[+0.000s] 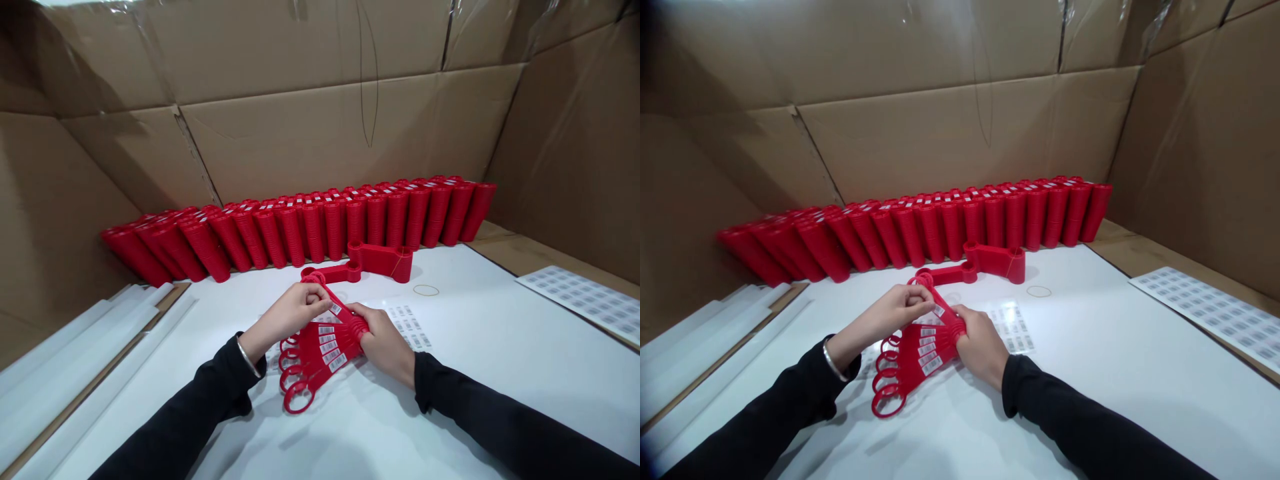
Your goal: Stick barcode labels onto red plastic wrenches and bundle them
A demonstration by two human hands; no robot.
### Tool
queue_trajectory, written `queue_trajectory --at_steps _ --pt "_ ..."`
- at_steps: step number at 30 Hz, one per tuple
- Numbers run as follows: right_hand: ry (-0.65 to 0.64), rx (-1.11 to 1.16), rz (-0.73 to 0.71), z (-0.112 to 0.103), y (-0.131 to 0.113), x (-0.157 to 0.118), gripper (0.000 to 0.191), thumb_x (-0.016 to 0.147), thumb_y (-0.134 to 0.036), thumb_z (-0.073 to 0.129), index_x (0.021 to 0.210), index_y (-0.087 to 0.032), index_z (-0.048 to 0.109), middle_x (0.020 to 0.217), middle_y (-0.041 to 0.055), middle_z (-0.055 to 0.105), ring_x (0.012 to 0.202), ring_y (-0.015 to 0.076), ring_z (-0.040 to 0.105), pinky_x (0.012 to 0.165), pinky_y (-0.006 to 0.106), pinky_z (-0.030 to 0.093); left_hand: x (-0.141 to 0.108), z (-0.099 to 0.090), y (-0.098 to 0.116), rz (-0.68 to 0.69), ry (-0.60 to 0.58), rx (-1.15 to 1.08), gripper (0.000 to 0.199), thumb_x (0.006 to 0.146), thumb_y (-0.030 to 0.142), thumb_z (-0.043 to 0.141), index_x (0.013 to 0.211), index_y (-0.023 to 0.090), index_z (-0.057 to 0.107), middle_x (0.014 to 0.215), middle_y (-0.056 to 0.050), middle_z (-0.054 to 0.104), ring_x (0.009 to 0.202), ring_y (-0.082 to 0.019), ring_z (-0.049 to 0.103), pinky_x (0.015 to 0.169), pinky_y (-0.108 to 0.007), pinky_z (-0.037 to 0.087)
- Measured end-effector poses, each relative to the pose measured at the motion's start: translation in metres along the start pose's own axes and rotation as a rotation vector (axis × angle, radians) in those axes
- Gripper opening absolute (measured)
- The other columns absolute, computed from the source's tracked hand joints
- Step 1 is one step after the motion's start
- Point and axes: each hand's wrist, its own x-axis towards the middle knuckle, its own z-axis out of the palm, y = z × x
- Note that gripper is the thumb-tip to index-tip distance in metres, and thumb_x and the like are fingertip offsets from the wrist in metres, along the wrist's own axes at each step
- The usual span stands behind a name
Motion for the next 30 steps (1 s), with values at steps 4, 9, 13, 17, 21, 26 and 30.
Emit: queue_trajectory --at_steps 4,9,13,17,21,26,30 --pt "-0.01 0.013 0.008 0.0 -0.002 -0.001 0.051 0.067 -0.006 0.037 0.112 -0.015 0.059 0.098 0.0045 0.063 0.081 0.0125 0.058 0.069 0.018 0.045 0.001 0.001 -0.001 0.009 0.013 0.015 0.026 0.081 0.036 0.05 0.077 0.012 0.057 0.061 0.001 0.049 0.05 -0.007 0.038 0.045 -0.02 0.026" --pt "-0.001 0.008 0.002 0.0 -0.002 -0.001 0.052 0.066 -0.005 0.037 0.112 -0.015 0.059 0.098 0.0041 0.063 0.083 0.0128 0.058 0.071 0.019 0.045 0.002 0.004 -0.004 0.037 0.063 0.121 0.025 0.083 0.034 0.048 0.075 0.013 0.056 0.058 0.002 0.048 0.049 -0.008 0.037 0.048 -0.021 0.027" --pt "0.005 0.029 -0.004 0.0 -0.002 -0.001 0.054 0.066 -0.004 0.036 0.114 -0.016 0.058 0.101 0.004 0.063 0.084 0.013 0.058 0.07 0.019 0.045 0.0 0.009 -0.007 0.114 0.179 0.368 0.022 0.086 0.034 0.048 0.079 0.015 0.055 0.064 0.001 0.053 0.059 -0.012 0.046 0.055 -0.024 0.031" --pt "0.006 0.035 -0.005 0.001 -0.003 0.0 0.059 0.062 -0.003 0.035 0.116 -0.015 0.057 0.102 0.0037 0.063 0.083 0.0128 0.059 0.068 0.018 0.046 -0.003 0.014 -0.012 0.237 0.268 0.574 0.023 0.089 0.039 0.046 0.085 0.017 0.052 0.086 -0.001 0.056 0.075 -0.015 0.051 0.065 -0.026 0.038" --pt "0.001 0.07 -0.002 0.001 -0.003 -0.001 0.061 0.062 -0.003 0.035 0.117 -0.016 0.056 0.103 0.0036 0.062 0.084 0.0127 0.059 0.068 0.017 0.046 -0.001 0.013 -0.019 0.266 0.358 0.645 0.029 0.088 0.044 0.045 0.1 0.019 0.048 0.109 -0.006 0.046 0.083 -0.017 0.052 0.066 -0.029 0.044" --pt "0.0 0.091 -0.031 0.002 -0.003 -0.002 0.055 0.065 -0.005 0.037 0.114 -0.017 0.057 0.101 0.0038 0.062 0.081 0.0123 0.057 0.068 0.018 0.046 0.004 0.005 -0.021 0.258 0.43 0.503 0.031 0.089 0.04 0.044 0.112 0.019 0.044 0.116 -0.008 0.042 0.093 -0.018 0.053 0.079 -0.032 0.046" --pt "0.005 0.1 -0.003 0.001 -0.003 -0.002 0.054 0.064 -0.005 0.036 0.111 -0.017 0.059 0.099 0.0031 0.063 0.078 0.0116 0.058 0.065 0.017 0.046 0.004 -0.002 -0.018 0.31 0.452 0.392 0.019 0.09 0.029 0.041 0.104 0.018 0.049 0.108 -0.006 0.045 0.091 -0.015 0.052 0.082 -0.028 0.044"
